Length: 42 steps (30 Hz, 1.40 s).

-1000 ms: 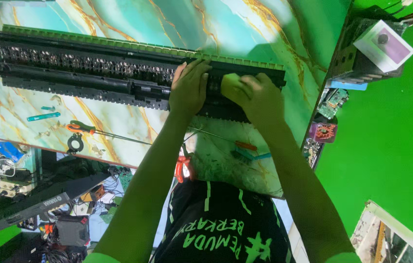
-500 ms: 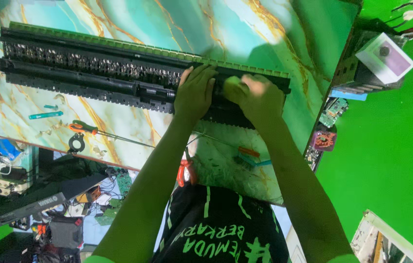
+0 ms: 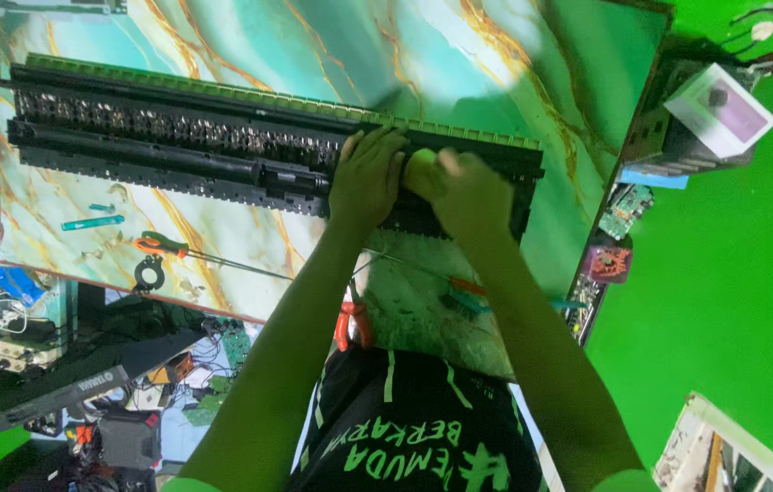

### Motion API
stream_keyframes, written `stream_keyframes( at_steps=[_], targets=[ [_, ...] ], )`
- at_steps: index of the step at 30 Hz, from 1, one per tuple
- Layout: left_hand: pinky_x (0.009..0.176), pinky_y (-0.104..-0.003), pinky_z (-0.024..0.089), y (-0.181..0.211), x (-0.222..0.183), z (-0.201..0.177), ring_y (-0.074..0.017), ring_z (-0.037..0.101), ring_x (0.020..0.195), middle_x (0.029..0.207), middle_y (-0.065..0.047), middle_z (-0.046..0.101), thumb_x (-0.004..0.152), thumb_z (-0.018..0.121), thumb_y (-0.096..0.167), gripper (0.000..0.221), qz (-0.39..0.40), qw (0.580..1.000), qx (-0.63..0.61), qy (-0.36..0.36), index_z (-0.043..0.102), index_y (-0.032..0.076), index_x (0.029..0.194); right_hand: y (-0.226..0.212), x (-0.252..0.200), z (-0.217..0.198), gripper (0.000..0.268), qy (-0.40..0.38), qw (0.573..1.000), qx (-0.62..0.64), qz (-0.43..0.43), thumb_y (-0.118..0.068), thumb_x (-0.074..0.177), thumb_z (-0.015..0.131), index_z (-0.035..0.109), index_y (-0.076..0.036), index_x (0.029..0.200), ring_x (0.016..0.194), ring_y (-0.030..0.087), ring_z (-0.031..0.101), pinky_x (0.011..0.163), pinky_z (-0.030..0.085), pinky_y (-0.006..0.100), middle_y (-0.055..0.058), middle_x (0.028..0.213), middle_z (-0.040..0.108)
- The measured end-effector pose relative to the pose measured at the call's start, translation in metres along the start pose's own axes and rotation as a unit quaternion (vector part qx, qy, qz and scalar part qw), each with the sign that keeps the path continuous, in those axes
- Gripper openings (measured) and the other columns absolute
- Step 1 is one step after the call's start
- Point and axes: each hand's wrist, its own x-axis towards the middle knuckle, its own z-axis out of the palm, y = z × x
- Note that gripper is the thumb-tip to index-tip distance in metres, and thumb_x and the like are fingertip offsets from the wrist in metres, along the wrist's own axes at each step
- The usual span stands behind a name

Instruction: The person wipes the internal frame and individual keys of a disassembled electronic keyboard using a yellow sponge, handling the sponge and keyboard parts by hand.

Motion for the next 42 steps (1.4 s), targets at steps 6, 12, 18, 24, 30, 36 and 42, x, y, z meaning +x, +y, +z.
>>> stream_keyframes(
  at_steps=[6,12,18,24,30,36,42],
  targets=[
    [0.117,-0.046,0.037,0.002,-0.003,0.000,-0.0258,0.059,0.132,0.133,-0.006,0.069,0.108,0.051,0.018,0.020,-0.009,1.000,-0.001,0.004,0.067,0.009,0.118,0.068,-0.022,-0.066,0.031,-0.042,0.977,-0.136,0.159,-0.038,0.095,0.064,0.070,-0.010,0.107,0.090,0.040,0.068,0.073,0.054,0.053,0.019,0.098,0.070],
    [0.116,-0.047,0.037,0.001,0.000,-0.001,-0.0259,0.059,0.132,0.134,-0.005,0.069,0.108,0.051,0.017,0.021,0.003,1.000,0.002,0.004,0.066,0.009,0.119,0.033,-0.018,-0.068,0.028,0.018,0.998,-0.005,0.065,-0.036,0.096,0.066,0.073,-0.011,0.107,0.093,0.040,0.067,0.075,0.053,0.053,0.020,0.100,0.070],
    [0.117,-0.048,0.038,0.001,0.003,-0.002,-0.0262,0.059,0.133,0.135,-0.006,0.068,0.109,0.052,0.017,0.020,0.011,1.000,0.000,0.015,0.066,0.009,0.120,0.049,-0.014,-0.061,0.024,-0.007,0.993,-0.057,0.102,-0.031,0.097,0.067,0.075,-0.012,0.108,0.093,0.040,0.068,0.075,0.053,0.053,0.020,0.100,0.071],
    [0.115,-0.047,0.041,0.008,-0.003,-0.004,-0.0261,0.061,0.130,0.133,-0.007,0.069,0.109,0.052,0.019,0.020,0.004,0.999,-0.007,0.031,0.066,0.008,0.119,0.064,-0.029,-0.079,0.035,-0.004,0.970,-0.078,0.232,-0.042,0.104,0.067,0.070,-0.007,0.108,0.090,0.039,0.071,0.078,0.052,0.053,0.018,0.094,0.073],
    [0.113,-0.048,0.042,-0.004,-0.003,0.007,-0.0267,0.062,0.127,0.131,-0.011,0.069,0.111,0.051,0.021,0.023,0.010,0.999,0.013,0.032,0.068,0.007,0.118,0.039,-0.021,-0.066,0.032,-0.021,0.987,0.008,0.157,-0.037,0.091,0.077,0.072,-0.011,0.110,0.091,0.043,0.069,0.074,0.052,0.055,0.022,0.096,0.072],
    [0.113,-0.051,0.043,-0.014,-0.007,0.015,-0.0317,0.064,0.125,0.125,-0.016,0.072,0.109,0.051,0.021,0.026,0.032,0.998,0.000,0.046,0.069,0.004,0.116,0.055,-0.035,-0.073,0.025,0.030,0.967,-0.118,0.223,-0.024,0.093,0.066,0.067,-0.009,0.113,0.091,0.044,0.069,0.076,0.052,0.055,0.020,0.103,0.073],
    [0.115,-0.052,0.041,-0.011,-0.003,0.003,-0.0349,0.064,0.127,0.124,-0.021,0.070,0.110,0.047,0.018,0.028,0.051,0.997,-0.043,0.044,0.066,0.001,0.119,0.035,-0.023,-0.030,0.023,-0.026,0.945,-0.298,0.135,-0.022,0.081,0.071,0.067,-0.009,0.100,0.099,0.035,0.068,0.080,0.052,0.053,0.014,0.103,0.071]
  ],
)
